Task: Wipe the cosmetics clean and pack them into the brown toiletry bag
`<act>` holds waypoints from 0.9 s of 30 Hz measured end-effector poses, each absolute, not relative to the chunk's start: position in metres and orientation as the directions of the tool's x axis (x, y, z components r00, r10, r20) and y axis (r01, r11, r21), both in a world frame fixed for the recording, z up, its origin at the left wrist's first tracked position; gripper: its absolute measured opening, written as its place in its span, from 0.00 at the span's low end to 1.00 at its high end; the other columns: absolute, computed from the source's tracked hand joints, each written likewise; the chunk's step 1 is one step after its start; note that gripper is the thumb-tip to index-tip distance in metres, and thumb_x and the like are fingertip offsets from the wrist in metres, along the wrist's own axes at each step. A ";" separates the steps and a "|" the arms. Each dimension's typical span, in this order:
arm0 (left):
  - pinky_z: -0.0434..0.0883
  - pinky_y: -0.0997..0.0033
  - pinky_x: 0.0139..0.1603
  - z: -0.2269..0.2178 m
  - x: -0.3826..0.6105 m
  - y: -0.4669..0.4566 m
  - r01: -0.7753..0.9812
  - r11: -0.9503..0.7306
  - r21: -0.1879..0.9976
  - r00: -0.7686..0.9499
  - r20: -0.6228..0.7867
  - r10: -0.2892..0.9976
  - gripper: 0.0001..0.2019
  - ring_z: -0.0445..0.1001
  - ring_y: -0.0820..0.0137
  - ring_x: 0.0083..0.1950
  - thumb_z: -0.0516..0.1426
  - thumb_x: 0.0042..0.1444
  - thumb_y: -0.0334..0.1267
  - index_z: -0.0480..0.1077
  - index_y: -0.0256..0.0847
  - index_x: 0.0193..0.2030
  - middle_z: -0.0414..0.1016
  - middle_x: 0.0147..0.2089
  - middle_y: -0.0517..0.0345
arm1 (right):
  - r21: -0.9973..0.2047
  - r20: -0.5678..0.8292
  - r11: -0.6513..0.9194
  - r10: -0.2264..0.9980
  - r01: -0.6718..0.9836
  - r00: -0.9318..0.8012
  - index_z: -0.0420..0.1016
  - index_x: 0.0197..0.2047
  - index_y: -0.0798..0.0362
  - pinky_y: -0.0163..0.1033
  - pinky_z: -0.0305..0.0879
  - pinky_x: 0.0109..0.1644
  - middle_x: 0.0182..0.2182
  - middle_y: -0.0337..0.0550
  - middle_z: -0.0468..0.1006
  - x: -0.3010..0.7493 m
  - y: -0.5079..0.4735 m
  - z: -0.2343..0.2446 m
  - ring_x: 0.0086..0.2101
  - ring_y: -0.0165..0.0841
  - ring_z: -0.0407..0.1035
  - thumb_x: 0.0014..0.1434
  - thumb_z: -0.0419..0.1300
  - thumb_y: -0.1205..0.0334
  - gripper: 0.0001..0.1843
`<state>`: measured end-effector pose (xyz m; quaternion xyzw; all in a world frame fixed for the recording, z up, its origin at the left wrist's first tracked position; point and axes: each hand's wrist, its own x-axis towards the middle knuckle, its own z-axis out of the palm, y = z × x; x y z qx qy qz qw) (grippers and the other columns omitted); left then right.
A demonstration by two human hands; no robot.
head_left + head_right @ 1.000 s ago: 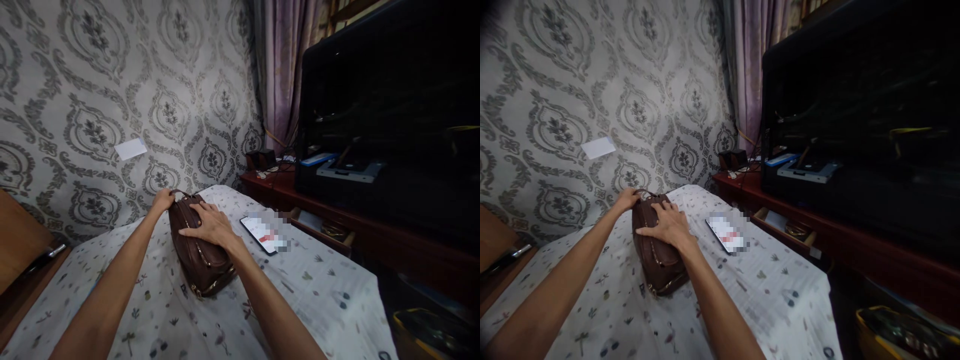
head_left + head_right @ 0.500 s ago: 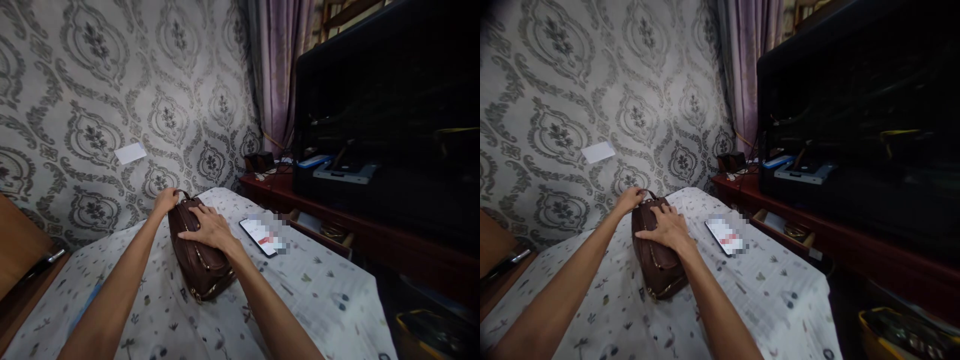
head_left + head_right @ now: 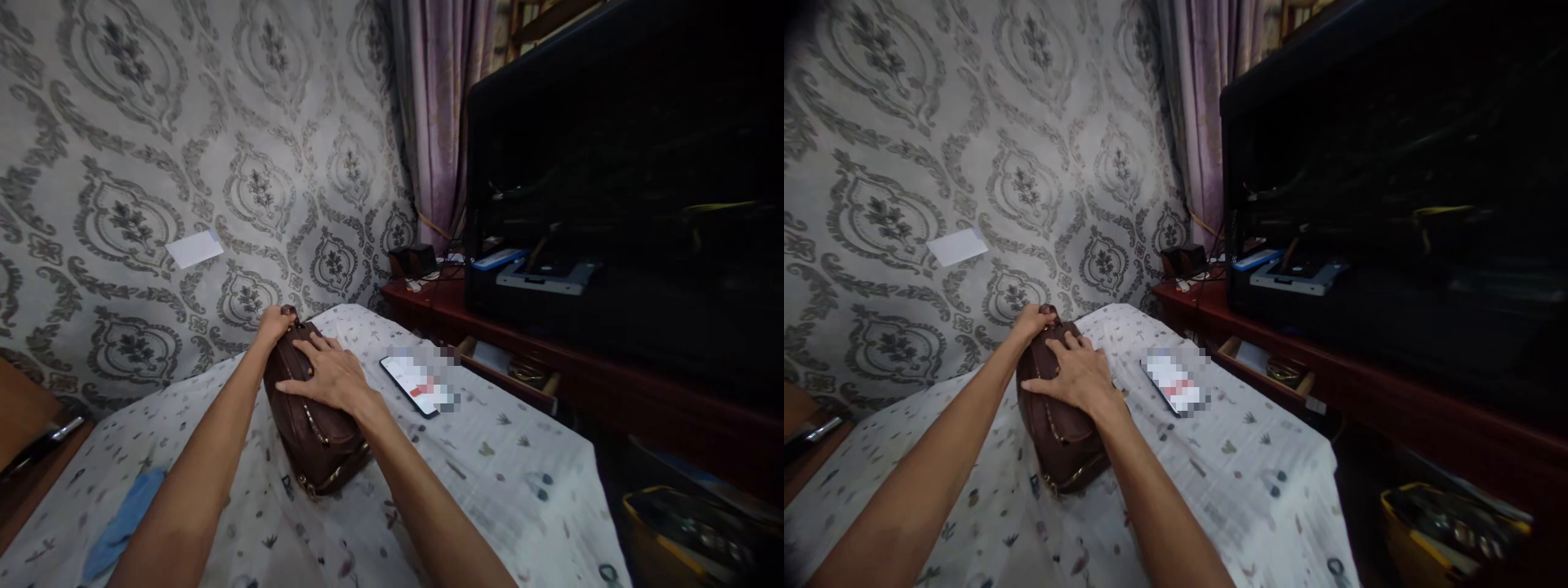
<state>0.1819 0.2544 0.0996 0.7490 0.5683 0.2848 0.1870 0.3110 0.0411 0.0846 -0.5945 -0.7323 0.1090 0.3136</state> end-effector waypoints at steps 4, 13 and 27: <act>0.77 0.57 0.48 0.095 0.180 0.253 0.679 -0.314 0.664 0.181 0.263 0.948 0.16 0.77 0.65 0.48 0.58 0.65 0.44 0.71 0.37 0.54 0.75 0.52 0.51 | -0.529 0.330 0.273 0.939 0.804 -0.101 0.61 0.70 0.44 0.61 0.57 0.66 0.72 0.51 0.55 0.311 0.040 0.085 0.68 0.53 0.52 0.56 0.57 0.28 0.45; 0.69 0.69 0.36 0.099 0.179 0.234 0.447 -0.519 0.729 0.237 0.462 0.854 0.09 0.74 0.67 0.30 0.61 0.48 0.43 0.73 0.39 0.25 0.76 0.24 0.59 | -0.507 0.346 0.279 0.932 0.816 -0.104 0.59 0.70 0.42 0.61 0.58 0.65 0.72 0.49 0.54 0.309 0.042 0.082 0.68 0.51 0.52 0.58 0.53 0.28 0.44; 0.69 0.71 0.37 0.115 0.173 0.192 0.395 -0.593 0.702 0.432 0.428 0.794 0.14 0.71 0.68 0.33 0.58 0.48 0.49 0.72 0.39 0.28 0.75 0.28 0.60 | -0.500 0.327 0.265 0.939 0.825 -0.103 0.58 0.71 0.43 0.64 0.60 0.62 0.72 0.51 0.56 0.309 0.041 0.084 0.67 0.53 0.54 0.59 0.54 0.29 0.44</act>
